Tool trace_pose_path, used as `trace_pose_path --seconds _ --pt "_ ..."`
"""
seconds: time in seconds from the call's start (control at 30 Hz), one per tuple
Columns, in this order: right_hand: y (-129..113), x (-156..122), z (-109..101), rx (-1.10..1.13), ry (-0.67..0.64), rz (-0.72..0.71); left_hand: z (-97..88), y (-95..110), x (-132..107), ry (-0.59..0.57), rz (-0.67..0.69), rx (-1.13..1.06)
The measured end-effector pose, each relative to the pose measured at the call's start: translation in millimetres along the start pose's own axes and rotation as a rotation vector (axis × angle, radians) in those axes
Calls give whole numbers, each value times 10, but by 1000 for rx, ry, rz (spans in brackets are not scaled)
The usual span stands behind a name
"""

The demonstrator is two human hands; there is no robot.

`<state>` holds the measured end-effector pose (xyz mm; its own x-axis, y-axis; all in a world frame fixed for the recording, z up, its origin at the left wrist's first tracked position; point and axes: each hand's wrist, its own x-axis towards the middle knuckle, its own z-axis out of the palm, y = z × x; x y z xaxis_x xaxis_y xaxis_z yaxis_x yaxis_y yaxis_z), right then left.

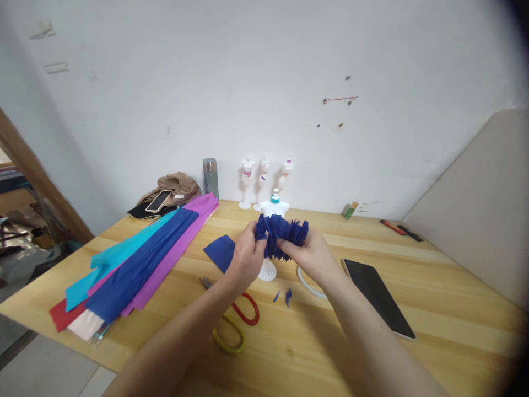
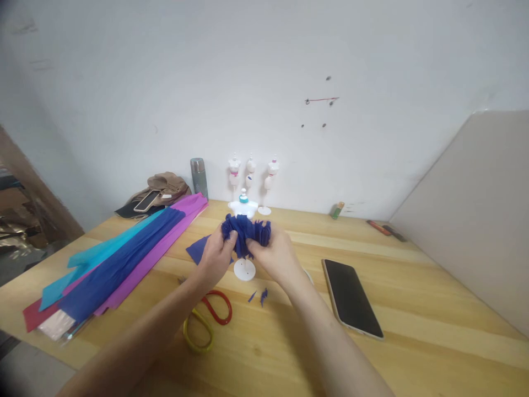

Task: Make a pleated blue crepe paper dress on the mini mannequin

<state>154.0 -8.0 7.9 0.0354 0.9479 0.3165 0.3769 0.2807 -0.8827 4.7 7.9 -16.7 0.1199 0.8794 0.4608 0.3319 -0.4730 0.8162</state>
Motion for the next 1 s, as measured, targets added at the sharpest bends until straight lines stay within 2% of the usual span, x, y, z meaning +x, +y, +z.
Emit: trace_pose_path --seconds 0.33,0.47,0.73,1.0 --pt "72 12 35 -26 4 -30 32 44 -2 38 -71 -53" --pt "103 25 48 -58 18 -25 51 107 43 99 -95 -13" --pt "87 51 19 -38 72 -15 130 40 51 96 -18 35" --pt "65 72 -3 -40 93 -28 112 8 80 37 89 5"
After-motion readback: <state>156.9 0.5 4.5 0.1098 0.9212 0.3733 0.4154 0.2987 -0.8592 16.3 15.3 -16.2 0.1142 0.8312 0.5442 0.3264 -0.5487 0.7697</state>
